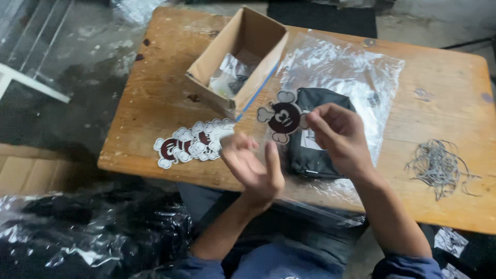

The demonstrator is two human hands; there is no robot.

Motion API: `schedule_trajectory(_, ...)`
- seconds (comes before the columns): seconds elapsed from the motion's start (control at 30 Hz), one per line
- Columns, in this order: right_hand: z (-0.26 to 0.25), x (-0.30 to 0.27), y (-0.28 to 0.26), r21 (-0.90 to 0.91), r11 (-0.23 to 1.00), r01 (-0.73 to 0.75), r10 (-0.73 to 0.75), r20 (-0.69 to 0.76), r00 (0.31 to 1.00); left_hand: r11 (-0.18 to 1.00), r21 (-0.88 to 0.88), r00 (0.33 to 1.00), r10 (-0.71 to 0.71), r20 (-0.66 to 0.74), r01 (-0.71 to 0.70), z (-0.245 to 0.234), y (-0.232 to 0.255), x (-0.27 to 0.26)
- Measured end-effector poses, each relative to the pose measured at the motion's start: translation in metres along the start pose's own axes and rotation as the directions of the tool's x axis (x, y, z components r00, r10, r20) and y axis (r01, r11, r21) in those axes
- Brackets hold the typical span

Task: The person places a black drawstring bag on a plastic sheet, attaches a chain to the bag's drawstring, and affixes a sticker to the front. The person then wraps the bag in the plastic sheet and places it on the floor, repeating this process for multiple bags.

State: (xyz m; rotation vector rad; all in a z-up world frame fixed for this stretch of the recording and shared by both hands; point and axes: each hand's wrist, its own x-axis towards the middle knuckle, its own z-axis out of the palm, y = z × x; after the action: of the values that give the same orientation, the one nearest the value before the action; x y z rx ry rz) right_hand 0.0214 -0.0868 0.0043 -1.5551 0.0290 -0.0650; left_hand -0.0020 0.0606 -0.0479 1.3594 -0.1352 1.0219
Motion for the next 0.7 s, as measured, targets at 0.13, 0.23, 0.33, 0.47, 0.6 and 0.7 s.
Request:
schedule_trajectory(0.13,-0.047,0.005,-0.004,0.045,0.995,0.094,-0.088,-0.125,0.988,0.786,-0.213,0.767,-0.439,0.469,0.58,0.046,-0.006,0.026)
schedule_trajectory(0.23,-0.077,0.022,0.001,-0.015,0.992,0.121,-0.122,-0.092,0.988,0.652,-0.291,0.641,-0.394,0.658,0.7,0.077,-0.008,0.033)
schedule_trajectory(0.33,-0.103,0.039,0.003,-0.282,0.946,0.159,-0.195,-0.104,0.975,0.855,-0.148,0.688,-0.285,0.668,0.497,0.092,-0.048,0.023)
schedule_trajectory(0.47,-0.111,0.049,0.013,-0.498,0.82,0.281,-0.344,-0.037,0.938,0.966,-0.028,0.603,-0.138,0.786,0.258,0.101,-0.059,0.035)
schedule_trajectory(0.6,-0.1,0.047,0.038,-0.493,0.807,0.325,-0.401,-0.053,0.914,0.998,-0.06,0.632,0.052,0.773,-0.008,0.097,-0.075,0.026)
schedule_trajectory(0.7,-0.089,0.033,0.046,-0.519,0.781,0.348,-0.448,-0.077,0.891,0.984,-0.05,0.656,0.15,0.74,-0.169,0.089,-0.086,0.016)
